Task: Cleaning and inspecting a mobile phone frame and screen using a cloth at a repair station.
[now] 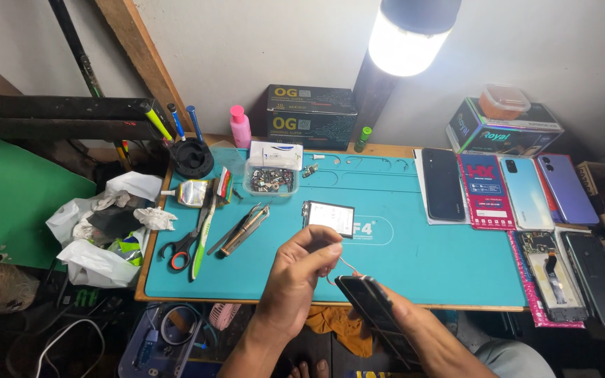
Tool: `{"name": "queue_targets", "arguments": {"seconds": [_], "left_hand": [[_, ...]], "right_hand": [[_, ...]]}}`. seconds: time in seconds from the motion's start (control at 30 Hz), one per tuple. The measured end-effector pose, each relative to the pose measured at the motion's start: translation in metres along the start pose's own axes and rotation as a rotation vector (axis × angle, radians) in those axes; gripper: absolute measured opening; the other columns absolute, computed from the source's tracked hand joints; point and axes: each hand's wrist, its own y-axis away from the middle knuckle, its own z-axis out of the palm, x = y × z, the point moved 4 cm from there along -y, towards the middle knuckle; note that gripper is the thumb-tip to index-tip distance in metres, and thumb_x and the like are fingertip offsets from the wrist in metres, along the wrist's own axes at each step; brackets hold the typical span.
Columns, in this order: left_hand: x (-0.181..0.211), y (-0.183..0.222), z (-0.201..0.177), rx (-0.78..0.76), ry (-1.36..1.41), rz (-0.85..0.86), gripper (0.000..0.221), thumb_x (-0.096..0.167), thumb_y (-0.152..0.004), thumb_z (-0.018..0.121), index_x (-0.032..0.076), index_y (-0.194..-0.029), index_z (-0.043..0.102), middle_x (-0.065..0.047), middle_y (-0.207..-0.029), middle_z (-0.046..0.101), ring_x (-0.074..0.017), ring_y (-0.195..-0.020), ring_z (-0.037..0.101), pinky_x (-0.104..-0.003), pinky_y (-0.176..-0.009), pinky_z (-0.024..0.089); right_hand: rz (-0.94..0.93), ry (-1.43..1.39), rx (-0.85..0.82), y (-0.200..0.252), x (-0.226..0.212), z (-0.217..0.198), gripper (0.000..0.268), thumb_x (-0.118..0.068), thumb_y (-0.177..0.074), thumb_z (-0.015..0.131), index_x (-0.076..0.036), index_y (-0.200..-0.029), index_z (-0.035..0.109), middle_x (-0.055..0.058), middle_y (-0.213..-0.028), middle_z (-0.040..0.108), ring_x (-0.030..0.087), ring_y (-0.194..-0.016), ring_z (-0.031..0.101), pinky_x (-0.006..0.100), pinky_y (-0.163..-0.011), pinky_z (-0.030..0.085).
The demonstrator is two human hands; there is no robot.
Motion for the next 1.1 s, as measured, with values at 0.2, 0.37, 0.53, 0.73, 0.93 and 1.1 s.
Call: {"name": "queue_targets", "arguments": {"seconds": [0.2,0.37,0.53,0.73,0.93,1.1], "left_hand": [[-0.019,0.003,-0.016,0.123,0.479,-0.082,0.025,0.006,-0.096,0.075,0.005,-0.12,0.067,-0.006,-0.08,0.06,-0.0175,-0.083,0.061,-0.03,-0.084,0.05],[0.012,0.031,0.031,-0.095,-0.14,0.045,0.01,0.008,-0.097,0.074,0.003,-0.092,0.081,-0.005,-0.081,0.077,-0.0159,-0.085,0.073,-0.036,-0.096,0.06],[-0.006,0.038,0.043,-0.142,-0.816,0.327,0.007,0.022,-0.083,0.084,0.022,-0.088,0.079,0.009,-0.083,0.078,-0.0139,-0.082,0.068,-0.036,-0.089,0.045],[-0.014,0.032,0.046,-0.291,-0.969,0.436,0.011,0.021,-0.092,0.08,0.018,-0.09,0.07,0.004,-0.086,0.071,-0.0196,-0.083,0.062,-0.037,-0.081,0.041],[-0.016,0.03,0.053,-0.393,-0.893,0.158,0.019,0.019,-0.105,0.062,0.015,-0.088,0.058,0.001,-0.086,0.061,-0.019,-0.086,0.053,-0.036,-0.083,0.044],[-0.024,0.029,0.057,-0.332,-0.768,0.09,0.017,0.018,-0.106,0.06,0.014,-0.09,0.063,0.001,-0.087,0.062,-0.0169,-0.09,0.054,-0.033,-0.084,0.046]], "right_hand": [[0.317,-0.91,-0.053,-0.001,-0.004,-0.005,0.105,-0.081,-0.098,0.032,0.01,-0.142,0.062,0.027,-0.107,0.07,0.042,-0.086,0.073,0.047,-0.081,0.057],[0.189,-0.804,0.644,-0.014,-0.038,-0.018,0.08,-0.056,-0.115,0.026,0.005,-0.151,0.061,0.029,-0.142,0.068,0.05,-0.101,0.061,0.058,-0.095,0.048],[0.164,-0.771,0.776,-0.019,-0.056,-0.014,0.075,-0.055,-0.118,0.024,0.003,-0.143,0.065,0.027,-0.136,0.071,0.035,-0.116,0.061,0.051,-0.098,0.048],[0.192,-0.762,0.761,-0.021,-0.053,-0.018,0.076,-0.054,-0.116,0.026,0.005,-0.144,0.066,0.027,-0.134,0.073,0.038,-0.099,0.062,0.051,-0.096,0.051],[0.202,-0.813,0.746,-0.022,-0.033,-0.04,0.077,-0.056,-0.117,0.028,0.005,-0.143,0.067,0.024,-0.132,0.074,0.033,-0.099,0.063,0.048,-0.092,0.052],[0.092,-0.885,0.779,-0.023,-0.017,-0.059,0.075,-0.06,-0.114,0.029,-0.004,-0.152,0.063,0.02,-0.14,0.072,0.03,-0.111,0.066,0.047,-0.095,0.054]]}}
